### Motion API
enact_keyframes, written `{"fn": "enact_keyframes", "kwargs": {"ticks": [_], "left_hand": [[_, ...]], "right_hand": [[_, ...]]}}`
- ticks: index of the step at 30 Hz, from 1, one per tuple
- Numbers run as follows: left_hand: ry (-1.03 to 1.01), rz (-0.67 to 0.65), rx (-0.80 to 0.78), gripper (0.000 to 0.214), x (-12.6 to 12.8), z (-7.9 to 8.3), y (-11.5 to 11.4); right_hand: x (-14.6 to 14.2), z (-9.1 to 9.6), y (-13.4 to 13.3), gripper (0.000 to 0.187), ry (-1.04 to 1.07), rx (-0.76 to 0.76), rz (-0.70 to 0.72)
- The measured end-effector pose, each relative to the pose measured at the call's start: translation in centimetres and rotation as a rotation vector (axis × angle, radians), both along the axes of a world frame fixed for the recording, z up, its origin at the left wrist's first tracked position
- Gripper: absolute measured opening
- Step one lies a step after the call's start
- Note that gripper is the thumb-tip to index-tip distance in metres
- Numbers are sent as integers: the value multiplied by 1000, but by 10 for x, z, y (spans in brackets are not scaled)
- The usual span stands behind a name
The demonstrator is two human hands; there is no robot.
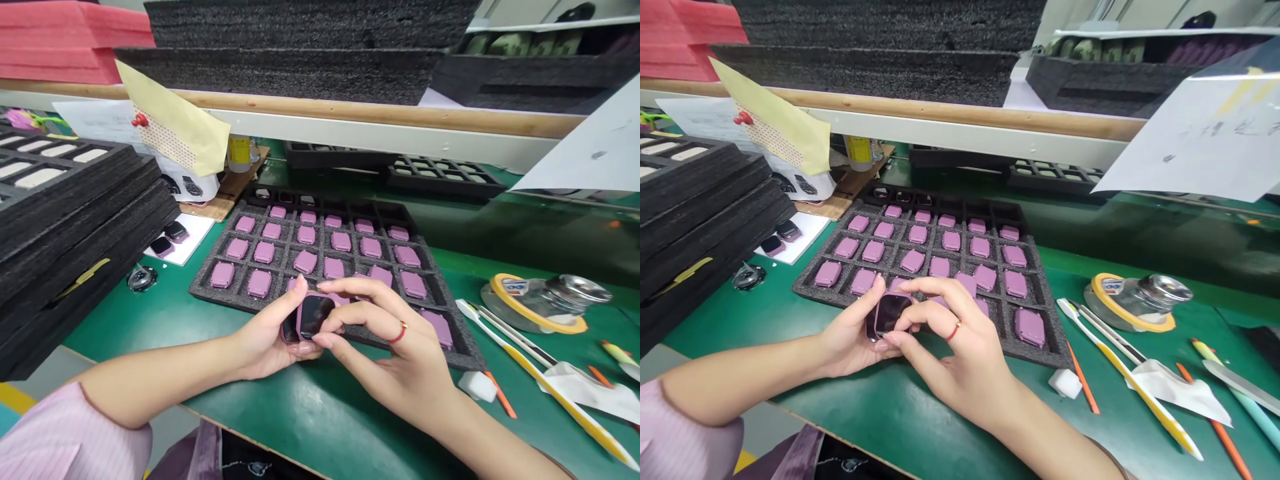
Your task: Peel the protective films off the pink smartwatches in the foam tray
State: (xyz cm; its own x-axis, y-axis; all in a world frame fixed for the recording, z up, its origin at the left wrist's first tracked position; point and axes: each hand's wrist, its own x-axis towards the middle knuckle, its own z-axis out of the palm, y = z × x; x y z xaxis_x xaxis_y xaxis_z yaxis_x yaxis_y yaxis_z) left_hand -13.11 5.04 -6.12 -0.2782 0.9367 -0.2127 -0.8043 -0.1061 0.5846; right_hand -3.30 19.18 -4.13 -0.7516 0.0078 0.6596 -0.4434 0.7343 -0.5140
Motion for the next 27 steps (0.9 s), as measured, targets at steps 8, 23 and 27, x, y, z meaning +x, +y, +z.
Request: {"fn": "enact_keyframes", "kwargs": {"ticks": [8,23,27], "left_hand": [[4,-2,-32,50,3,4,-1],[4,-10,-8,50,2,4,-3],[30,-15,-9,50,2,2,-3]], "right_hand": [[1,16,14,15,-43,-830,-68],[4,15,30,20,198,-372,-242],[11,17,30,34,195,60,-138]]}}
